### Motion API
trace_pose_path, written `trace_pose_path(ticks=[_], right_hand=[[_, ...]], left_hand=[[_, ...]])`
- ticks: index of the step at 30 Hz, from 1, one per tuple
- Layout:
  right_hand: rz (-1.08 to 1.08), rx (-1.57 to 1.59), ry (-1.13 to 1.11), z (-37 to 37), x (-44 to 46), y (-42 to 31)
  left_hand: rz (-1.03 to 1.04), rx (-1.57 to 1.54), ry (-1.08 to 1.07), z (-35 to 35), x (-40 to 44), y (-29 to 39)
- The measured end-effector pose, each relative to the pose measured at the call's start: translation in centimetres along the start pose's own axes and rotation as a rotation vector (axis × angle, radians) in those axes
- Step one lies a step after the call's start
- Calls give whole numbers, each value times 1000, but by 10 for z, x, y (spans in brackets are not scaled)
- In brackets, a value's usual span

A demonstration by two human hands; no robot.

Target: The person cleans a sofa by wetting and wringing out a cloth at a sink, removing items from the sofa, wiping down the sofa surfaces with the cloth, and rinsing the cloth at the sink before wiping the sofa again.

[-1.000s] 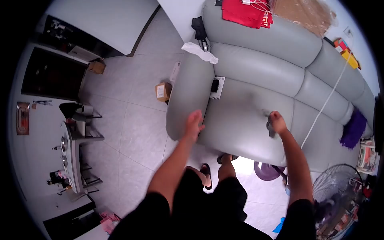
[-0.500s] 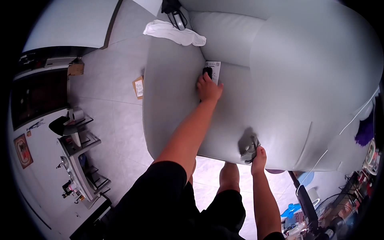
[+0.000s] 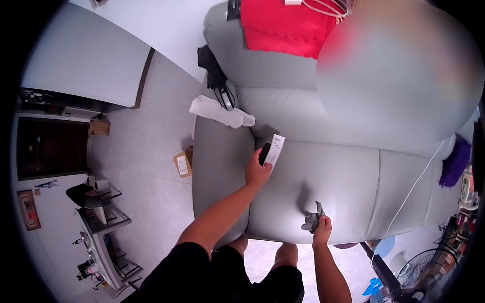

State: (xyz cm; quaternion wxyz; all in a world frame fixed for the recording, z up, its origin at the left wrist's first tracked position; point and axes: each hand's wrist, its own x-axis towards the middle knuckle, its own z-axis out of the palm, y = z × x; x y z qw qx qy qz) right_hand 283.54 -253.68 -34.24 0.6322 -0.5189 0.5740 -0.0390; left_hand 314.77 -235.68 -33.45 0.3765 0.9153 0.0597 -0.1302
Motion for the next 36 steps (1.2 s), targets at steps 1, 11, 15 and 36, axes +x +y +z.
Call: trace_pose_path(ticks=[1, 11, 15, 36], right_hand=[[-10, 12, -5, 1, -1, -8], [-118, -16, -23, 16, -16, -37], [-63, 70, -26, 19, -24, -39], [-120, 237, -84, 32, -22, -104]], left_hand=[[73, -110, -71, -30, -6, 34], [1374, -58, 731, -217, 157, 379], [1568, 168, 777, -187, 224, 463], [1401, 188, 609, -109, 185, 408]])
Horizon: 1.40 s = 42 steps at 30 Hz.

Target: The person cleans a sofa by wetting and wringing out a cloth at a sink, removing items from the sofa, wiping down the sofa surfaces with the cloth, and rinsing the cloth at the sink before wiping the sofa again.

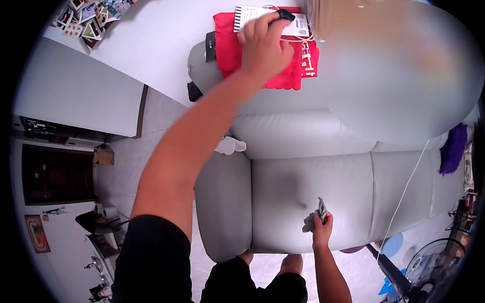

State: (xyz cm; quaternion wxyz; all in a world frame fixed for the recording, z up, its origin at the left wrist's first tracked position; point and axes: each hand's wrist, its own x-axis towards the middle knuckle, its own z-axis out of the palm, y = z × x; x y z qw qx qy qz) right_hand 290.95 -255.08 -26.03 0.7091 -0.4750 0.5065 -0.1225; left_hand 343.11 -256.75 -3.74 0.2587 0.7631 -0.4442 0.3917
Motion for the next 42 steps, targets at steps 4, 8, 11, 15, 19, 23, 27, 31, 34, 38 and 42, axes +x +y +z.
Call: trace_pose_path(ticks=[4, 8, 11, 15, 19, 23, 27, 31, 34, 38, 42], right_hand=[[14, 105, -51, 37, -5, -44], [26, 168, -204, 60, -5, -56], [-304, -169, -215, 73, -3, -50], [-205, -250, -196, 75, 2, -57], [-129, 24, -211, 79, 5, -71], [-20, 28, -272, 106, -7, -64], [-432, -556, -209, 128, 15, -80], [-1121, -428, 14, 229, 85, -226], [-1236, -799, 306, 308, 127, -330], [-1261, -1201, 395, 349, 144, -376], [-1248, -1157, 271, 367, 164, -400]], left_hand=[[-357, -623, -256, -66, -155, 111], [-1220, -1117, -780, -136, -300, 231], [-1650, -1260, -571, -158, -344, 256], [-1875, -1031, -142, -180, -370, 254], [-1767, -1020, -18, -205, -385, 221], [-1725, -1195, -38, -229, -372, 210], [-1951, -1299, 108, -255, -346, 214], [-2003, -1177, 31, -279, -381, 234], [-2009, -1169, 42, -296, -393, 250], [-2006, -1199, 22, -319, -416, 261], [-2063, -1196, 169, -341, -419, 263]])
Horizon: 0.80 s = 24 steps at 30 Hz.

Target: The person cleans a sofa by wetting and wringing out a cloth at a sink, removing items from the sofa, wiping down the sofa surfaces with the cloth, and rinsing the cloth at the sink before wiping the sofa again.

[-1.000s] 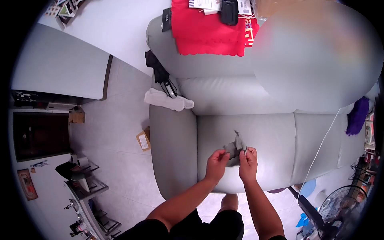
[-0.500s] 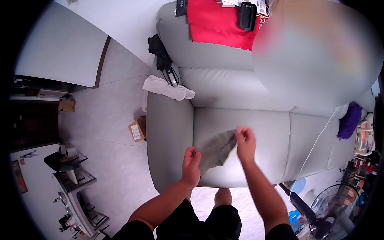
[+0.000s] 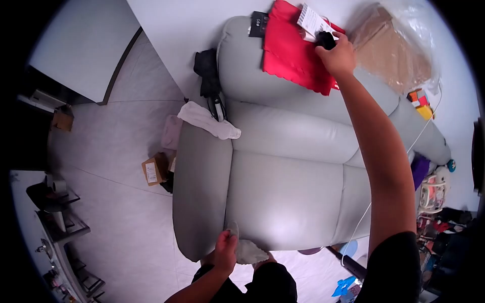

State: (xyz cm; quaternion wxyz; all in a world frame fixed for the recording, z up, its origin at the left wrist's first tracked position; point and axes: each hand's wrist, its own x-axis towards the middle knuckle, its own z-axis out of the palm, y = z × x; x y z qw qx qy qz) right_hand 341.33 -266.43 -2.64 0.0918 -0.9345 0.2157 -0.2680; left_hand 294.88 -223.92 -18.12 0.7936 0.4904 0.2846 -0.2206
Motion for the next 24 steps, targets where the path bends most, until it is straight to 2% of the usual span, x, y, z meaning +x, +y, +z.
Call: trace_pose_path(ticks=[1, 3, 5, 7, 8, 9, 11, 15, 17, 18, 19, 20, 21, 22, 23, 24], right_hand=[[-19, -4, 4, -4, 12, -6], [-206, -119, 195, -15, 33, -17], [-270, -141, 240, -11, 58, -13], [-234, -351, -98, -6, 69, -9], [-146, -431, -276, -4, 75, -12], [-148, -438, -276, -1, 77, -12], [-150, -290, -240, 8, 76, -4], [-200, -228, -156, 6, 70, 3], [-182, -23, 140, 1, 53, -6], [-237, 110, 286, 1, 37, -13], [-178, 350, 168, -13, 8, -33], [-273, 608, 310, 7, -30, -41], [-116, 1002, -189, -15, -90, -62], [-287, 1328, -600, -1, -153, -51], [-669, 1031, -750, -17, -222, -56], [-660, 1059, -1058, -29, -292, -61]], left_hand=[[-11, -49, 20, -4, -2, 0], [-11, -85, 22, -20, -4, -4], [-20, -109, 28, -31, -7, -8], [23, -46, 81, -35, -10, -6], [21, -49, 80, -35, -12, -4], [43, -18, 106, -34, -15, -2], [62, 15, 123, -35, -17, 0], [75, 48, 41, -33, -15, 4], [96, 104, 12, -32, -9, 6], [271, 358, -61, -35, -5, 4], [445, 611, -130, -37, -4, 5], [441, 619, -119, -30, -3, 12], [342, 532, -194, -17, -2, 21], [231, 441, -246, -13, -4, 31], [159, 511, -360, -14, -3, 42], [261, 542, -406, -13, 0, 41]])
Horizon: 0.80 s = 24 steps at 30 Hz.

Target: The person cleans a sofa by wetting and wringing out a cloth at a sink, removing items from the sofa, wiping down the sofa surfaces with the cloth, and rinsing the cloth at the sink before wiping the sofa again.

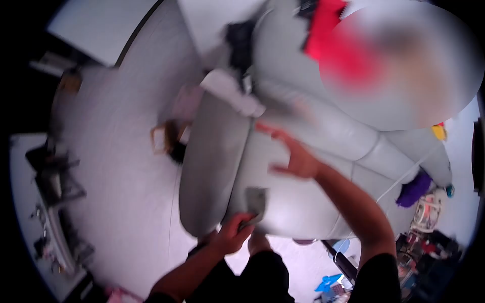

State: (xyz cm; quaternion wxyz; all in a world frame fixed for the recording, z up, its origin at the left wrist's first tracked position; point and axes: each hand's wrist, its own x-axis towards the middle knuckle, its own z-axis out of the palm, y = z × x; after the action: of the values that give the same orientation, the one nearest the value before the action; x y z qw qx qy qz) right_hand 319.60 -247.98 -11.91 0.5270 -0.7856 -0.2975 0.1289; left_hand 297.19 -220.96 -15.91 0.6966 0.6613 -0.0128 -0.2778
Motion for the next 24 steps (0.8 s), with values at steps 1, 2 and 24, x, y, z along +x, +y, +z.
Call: trace_pose_path(ticks=[1, 2, 24], right_hand=[[207, 123, -183, 47, -23, -15], [236, 233, -259, 89, -45, -6], [415, -522, 697, 303, 82, 47]], left_hand=[[-107, 67, -113, -12, 6, 33], [-149, 25, -126, -19, 7, 38], [186, 605, 820, -224, 123, -75]])
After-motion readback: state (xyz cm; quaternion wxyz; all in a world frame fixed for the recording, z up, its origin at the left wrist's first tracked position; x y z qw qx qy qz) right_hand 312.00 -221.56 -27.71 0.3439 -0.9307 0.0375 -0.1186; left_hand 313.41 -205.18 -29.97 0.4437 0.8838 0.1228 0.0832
